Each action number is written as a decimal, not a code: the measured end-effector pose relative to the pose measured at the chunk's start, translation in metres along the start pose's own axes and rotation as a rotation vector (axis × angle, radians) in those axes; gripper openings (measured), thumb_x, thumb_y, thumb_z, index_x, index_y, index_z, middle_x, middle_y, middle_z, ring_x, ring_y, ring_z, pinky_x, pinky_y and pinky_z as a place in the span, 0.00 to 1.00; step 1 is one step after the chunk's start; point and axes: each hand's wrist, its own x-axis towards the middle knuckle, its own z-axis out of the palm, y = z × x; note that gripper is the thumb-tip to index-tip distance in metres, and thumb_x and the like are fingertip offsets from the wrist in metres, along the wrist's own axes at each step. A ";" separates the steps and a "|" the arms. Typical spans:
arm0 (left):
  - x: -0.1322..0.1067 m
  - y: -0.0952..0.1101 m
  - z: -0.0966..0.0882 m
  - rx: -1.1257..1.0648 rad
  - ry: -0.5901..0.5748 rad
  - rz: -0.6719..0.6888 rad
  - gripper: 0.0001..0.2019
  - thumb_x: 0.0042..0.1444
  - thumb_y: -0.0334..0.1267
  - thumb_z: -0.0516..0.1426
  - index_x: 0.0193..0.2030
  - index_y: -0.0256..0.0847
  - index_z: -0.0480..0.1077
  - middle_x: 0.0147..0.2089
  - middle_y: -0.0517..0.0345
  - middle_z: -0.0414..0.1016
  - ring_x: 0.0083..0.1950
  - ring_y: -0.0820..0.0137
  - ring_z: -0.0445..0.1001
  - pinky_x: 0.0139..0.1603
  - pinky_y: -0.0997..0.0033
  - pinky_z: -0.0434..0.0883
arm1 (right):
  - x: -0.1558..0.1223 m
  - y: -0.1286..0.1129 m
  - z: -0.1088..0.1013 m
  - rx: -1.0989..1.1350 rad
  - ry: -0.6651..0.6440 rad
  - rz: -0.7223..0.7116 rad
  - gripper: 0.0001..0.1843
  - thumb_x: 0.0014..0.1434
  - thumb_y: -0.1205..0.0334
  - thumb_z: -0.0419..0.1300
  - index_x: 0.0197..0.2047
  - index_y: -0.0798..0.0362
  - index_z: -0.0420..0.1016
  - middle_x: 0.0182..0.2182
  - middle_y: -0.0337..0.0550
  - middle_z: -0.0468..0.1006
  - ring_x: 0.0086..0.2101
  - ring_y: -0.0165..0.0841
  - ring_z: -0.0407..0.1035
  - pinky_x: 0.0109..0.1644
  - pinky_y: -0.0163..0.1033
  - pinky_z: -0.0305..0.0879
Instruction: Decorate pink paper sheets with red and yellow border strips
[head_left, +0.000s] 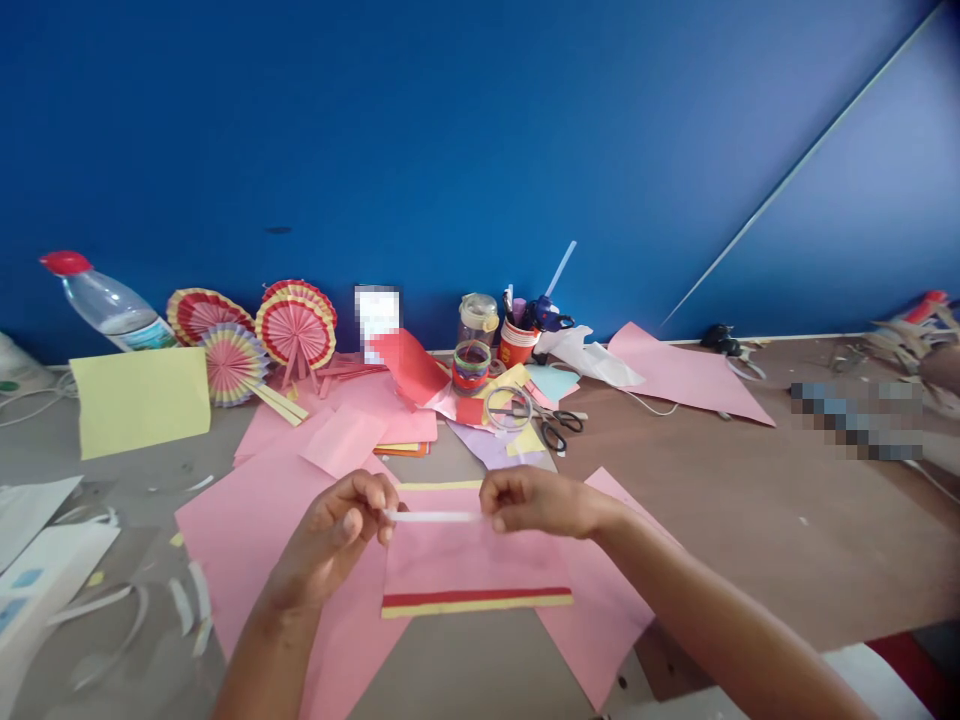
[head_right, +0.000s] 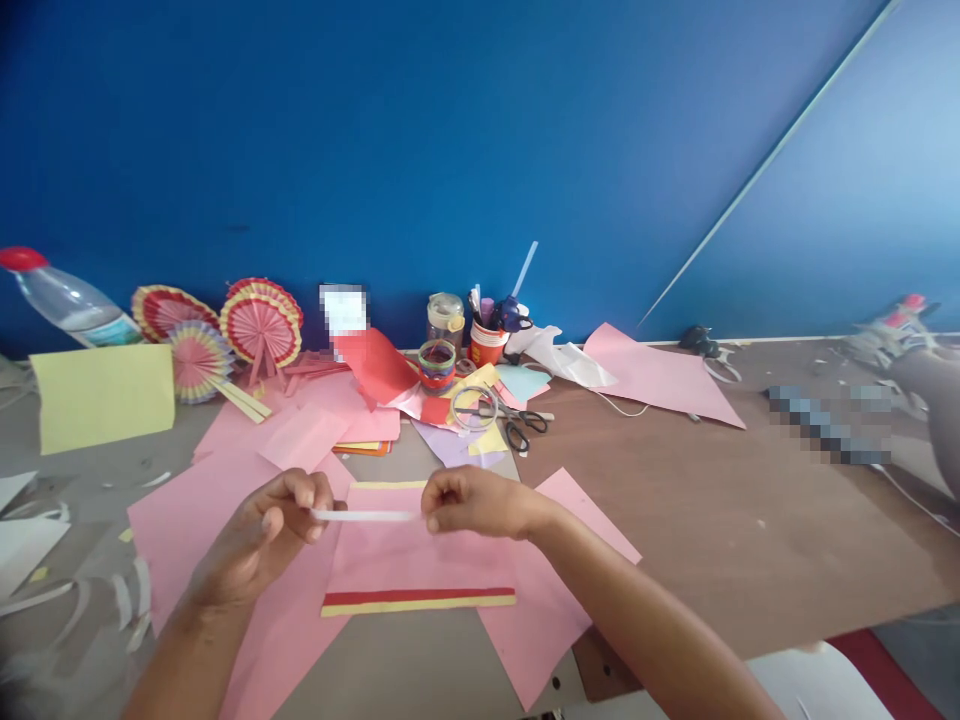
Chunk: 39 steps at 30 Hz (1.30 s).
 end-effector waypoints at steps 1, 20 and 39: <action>0.000 -0.001 -0.001 0.006 0.034 0.017 0.12 0.56 0.47 0.59 0.37 0.40 0.69 0.32 0.60 0.66 0.29 0.77 0.65 0.39 0.71 0.65 | 0.002 0.001 -0.003 0.065 0.089 0.014 0.12 0.47 0.58 0.67 0.34 0.54 0.73 0.26 0.35 0.70 0.26 0.25 0.62 0.33 0.33 0.59; -0.004 0.010 0.003 -0.080 0.106 0.131 0.13 0.55 0.49 0.58 0.37 0.41 0.68 0.33 0.60 0.63 0.30 0.76 0.64 0.38 0.73 0.66 | -0.008 0.023 -0.036 -1.215 0.387 -0.399 0.12 0.58 0.72 0.53 0.31 0.54 0.77 0.33 0.48 0.73 0.36 0.36 0.64 0.41 0.41 0.62; 0.001 -0.005 0.008 -0.149 -0.033 0.072 0.12 0.58 0.47 0.56 0.40 0.41 0.69 0.36 0.60 0.64 0.31 0.77 0.65 0.56 0.59 0.65 | -0.006 -0.031 -0.120 -1.067 1.004 -0.248 0.21 0.55 0.61 0.60 0.53 0.49 0.75 0.54 0.50 0.72 0.55 0.47 0.62 0.58 0.54 0.57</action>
